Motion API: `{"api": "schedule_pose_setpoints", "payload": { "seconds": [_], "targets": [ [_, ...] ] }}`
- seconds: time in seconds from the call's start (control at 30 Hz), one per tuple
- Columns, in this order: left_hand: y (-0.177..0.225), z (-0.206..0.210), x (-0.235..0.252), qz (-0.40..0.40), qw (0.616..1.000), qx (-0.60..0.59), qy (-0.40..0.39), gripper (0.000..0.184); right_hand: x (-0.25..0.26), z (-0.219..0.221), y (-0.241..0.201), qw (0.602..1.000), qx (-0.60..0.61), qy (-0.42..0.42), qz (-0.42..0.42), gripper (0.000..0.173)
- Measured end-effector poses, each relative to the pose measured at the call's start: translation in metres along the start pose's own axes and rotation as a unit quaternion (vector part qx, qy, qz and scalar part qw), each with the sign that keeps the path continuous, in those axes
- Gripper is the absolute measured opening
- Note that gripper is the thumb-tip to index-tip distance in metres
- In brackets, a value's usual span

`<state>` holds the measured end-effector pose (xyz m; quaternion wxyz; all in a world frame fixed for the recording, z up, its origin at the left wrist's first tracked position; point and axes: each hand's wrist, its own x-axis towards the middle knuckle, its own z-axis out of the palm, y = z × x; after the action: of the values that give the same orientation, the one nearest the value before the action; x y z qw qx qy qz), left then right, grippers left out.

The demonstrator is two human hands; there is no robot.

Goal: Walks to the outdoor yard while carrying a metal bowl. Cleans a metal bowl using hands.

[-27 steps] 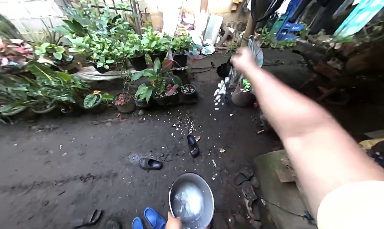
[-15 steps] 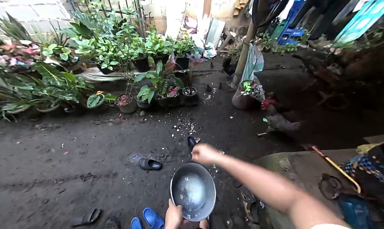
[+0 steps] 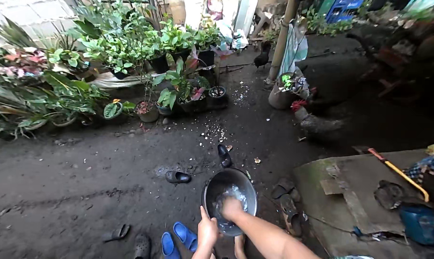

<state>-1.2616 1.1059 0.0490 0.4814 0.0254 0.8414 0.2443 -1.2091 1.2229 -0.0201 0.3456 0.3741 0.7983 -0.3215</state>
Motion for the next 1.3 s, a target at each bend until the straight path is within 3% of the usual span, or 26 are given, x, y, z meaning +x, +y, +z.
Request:
{"api": "schedule_pose_setpoints", "payload": {
  "seconds": [0.17,0.33,0.47,0.57,0.7,0.9,1.1,1.3],
  "targets": [
    [-0.022,0.011,0.01,-0.037,0.994,-0.099,-0.015,0.068,-0.01,0.025,-0.011,0.984,-0.072,-0.152,-0.055,0.05],
    [-0.039,0.014,0.01,-0.064,0.989,-0.133,-0.023,0.059,0.016,0.041,0.001,0.965,0.027,-0.228,-0.13,0.039],
    [-0.041,0.012,0.005,-0.072,0.988,-0.133,-0.038,0.057,0.008,0.039,0.005,0.956,0.093,-0.248,-0.123,0.036],
    [-0.045,0.012,0.005,-0.06,0.99,-0.121,-0.047,0.065,0.012,0.045,0.013,0.951,0.181,-0.231,-0.099,0.036],
    [-0.042,0.013,-0.001,-0.05,0.994,-0.083,-0.055,0.071,0.01,0.042,0.017,0.963,0.182,-0.188,-0.067,0.04],
    [-0.037,0.012,-0.003,-0.046,0.994,-0.073,-0.062,0.07,0.005,0.011,0.016,0.987,0.075,-0.091,-0.106,0.05],
    [-0.03,0.012,-0.003,-0.026,0.998,-0.024,-0.052,0.077,-0.013,-0.012,0.012,0.995,-0.061,-0.05,-0.056,0.083],
    [-0.017,0.004,-0.007,0.025,0.997,0.077,-0.017,0.081,-0.001,-0.029,0.004,0.994,-0.037,0.066,-0.077,0.064]
  ]
}}
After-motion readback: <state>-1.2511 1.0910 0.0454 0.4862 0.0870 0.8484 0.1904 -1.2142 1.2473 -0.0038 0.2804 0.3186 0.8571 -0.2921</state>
